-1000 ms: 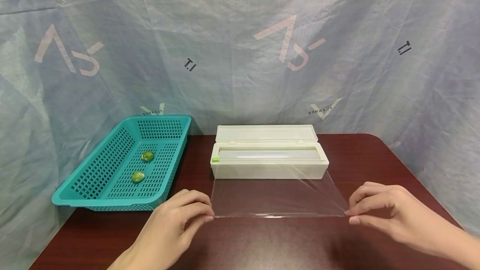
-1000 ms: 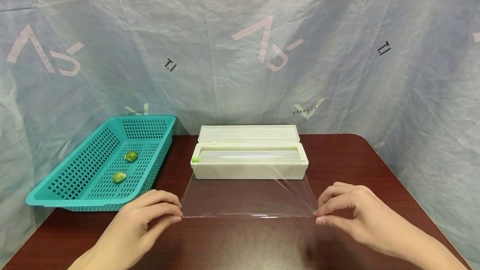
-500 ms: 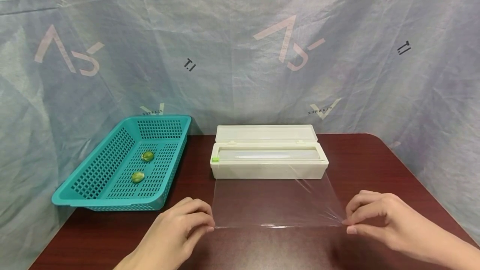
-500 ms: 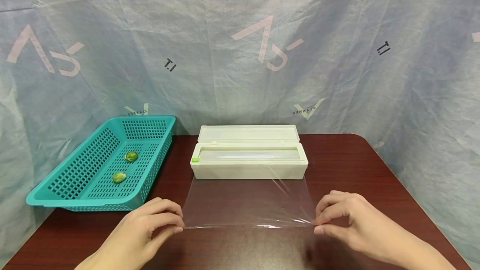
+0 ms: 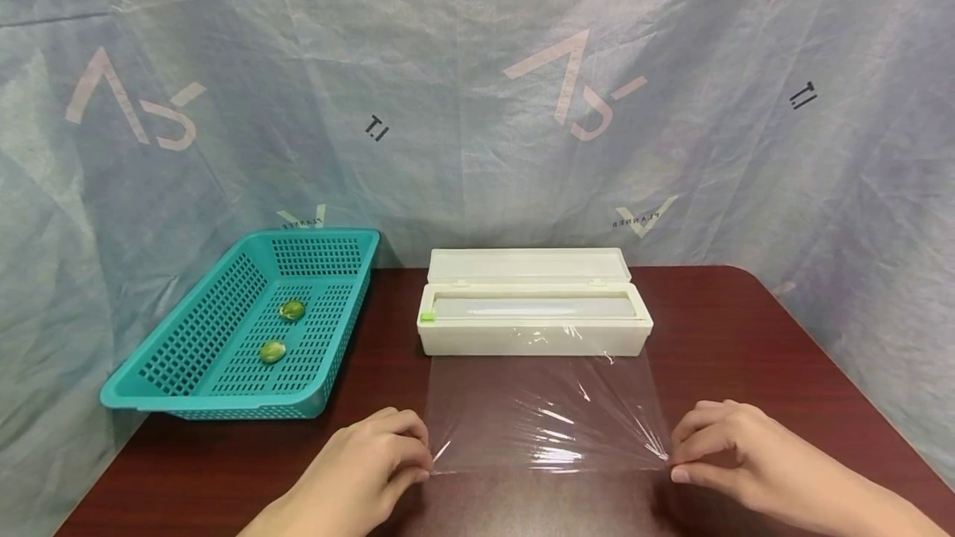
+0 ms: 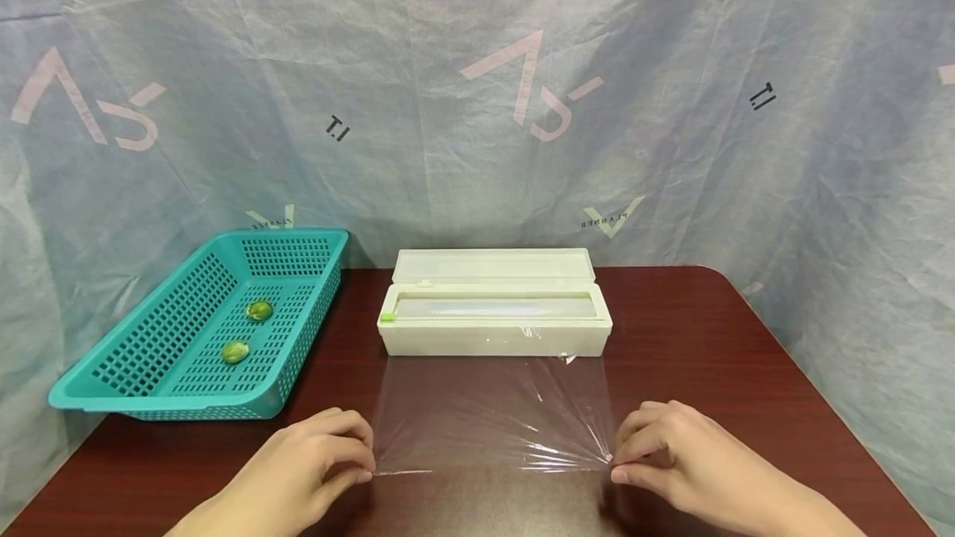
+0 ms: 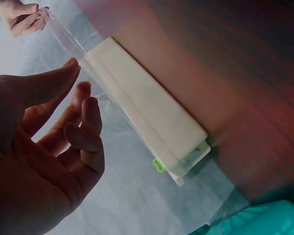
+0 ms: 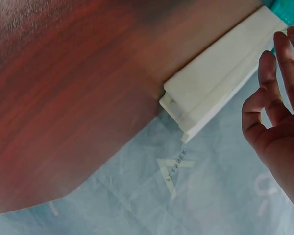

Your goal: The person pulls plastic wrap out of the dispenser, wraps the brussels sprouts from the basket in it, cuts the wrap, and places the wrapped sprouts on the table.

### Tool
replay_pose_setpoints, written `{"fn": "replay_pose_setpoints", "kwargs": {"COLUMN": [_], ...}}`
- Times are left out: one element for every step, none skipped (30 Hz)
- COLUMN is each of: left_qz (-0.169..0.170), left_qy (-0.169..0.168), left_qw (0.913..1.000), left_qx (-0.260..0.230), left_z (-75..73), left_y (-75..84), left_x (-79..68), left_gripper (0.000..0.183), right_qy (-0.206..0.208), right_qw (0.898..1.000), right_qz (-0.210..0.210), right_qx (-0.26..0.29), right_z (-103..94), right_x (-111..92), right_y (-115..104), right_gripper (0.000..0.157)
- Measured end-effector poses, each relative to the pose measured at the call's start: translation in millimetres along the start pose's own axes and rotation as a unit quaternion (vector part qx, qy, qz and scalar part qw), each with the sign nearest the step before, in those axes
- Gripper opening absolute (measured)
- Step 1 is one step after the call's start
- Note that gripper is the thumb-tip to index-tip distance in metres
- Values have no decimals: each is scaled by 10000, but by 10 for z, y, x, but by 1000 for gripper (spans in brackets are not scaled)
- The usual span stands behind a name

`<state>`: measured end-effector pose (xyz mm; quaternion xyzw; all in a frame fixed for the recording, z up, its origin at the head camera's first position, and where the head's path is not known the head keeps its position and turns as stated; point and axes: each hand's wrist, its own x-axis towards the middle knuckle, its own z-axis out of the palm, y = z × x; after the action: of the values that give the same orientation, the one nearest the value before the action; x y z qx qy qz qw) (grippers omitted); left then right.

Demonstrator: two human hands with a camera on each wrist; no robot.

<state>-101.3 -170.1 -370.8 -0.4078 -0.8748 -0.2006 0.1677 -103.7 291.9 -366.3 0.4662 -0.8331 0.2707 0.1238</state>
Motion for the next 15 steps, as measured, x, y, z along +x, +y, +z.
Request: {"fn": "replay_pose_setpoints", "kwargs": {"left_qz": [-50, -101, -136, -174, -205, -237, -284, -322, -353, -376, -389, -381, -366, -347, -327], "left_qy": [-96, -187, -264, -331, -399, -469, -551, -627, -713, -793, -873, -937, -991, -1045, -1090], "left_qw": [9999, 9998, 9996, 9993, 9990, 9986, 9981, 9975, 9968, 9961, 9954, 9949, 9944, 9939, 9935], "left_qx": [4, -5, -7, 12, 30, 41, 39, 39, 45, 57, 60, 72, 70, 62, 50], "left_z": [11, 21, 30, 40, 50, 62, 74, 88, 103, 119, 136, 155, 173, 191, 208], "left_y": [-10, -21, -32, -41, -52, -63, -74, -86, -99, -112, -125, -139, -155, -170, -183], "left_x": [6, 13, 20, 27, 33, 40, 48, 53, 59, 65, 69, 73, 75, 77, 79], "left_gripper": [22, 21, 21, 21, 21, 21, 21, 21, 21, 22, 22, 23, 23, 24, 24], "right_qy": [11, 25, 38, 42, 41, 39, 40, 27, 16, 0, -19, -36, -60, -93, -116], "right_qw": [10000, 9999, 9998, 9997, 9995, 9993, 9989, 9986, 9982, 9980, 9977, 9976, 9975, 9976, 9974], "right_qz": [-24, -36, -52, -53, -76, -75, -74, -79, -78, -75, -67, -48, -32, -3, 25], "right_qx": [-64, -128, -192, -239, -313, -375, -467, -530, -591, -630, -674, -694, -703, -692, -705], "right_z": [17, 36, 54, 74, 96, 116, 138, 158, 179, 200, 221, 242, 263, 284, 305], "right_x": [3, 6, 9, 11, 12, 13, 12, 14, 16, 18, 21, 23, 24, 24, 22], "right_y": [8, 15, 21, 28, 36, 40, 45, 50, 56, 62, 69, 74, 81, 86, 91], "right_gripper": [36, 36, 36, 36, 36, 36, 36, 36, 36, 36, 36, 35, 35, 35, 35]}}
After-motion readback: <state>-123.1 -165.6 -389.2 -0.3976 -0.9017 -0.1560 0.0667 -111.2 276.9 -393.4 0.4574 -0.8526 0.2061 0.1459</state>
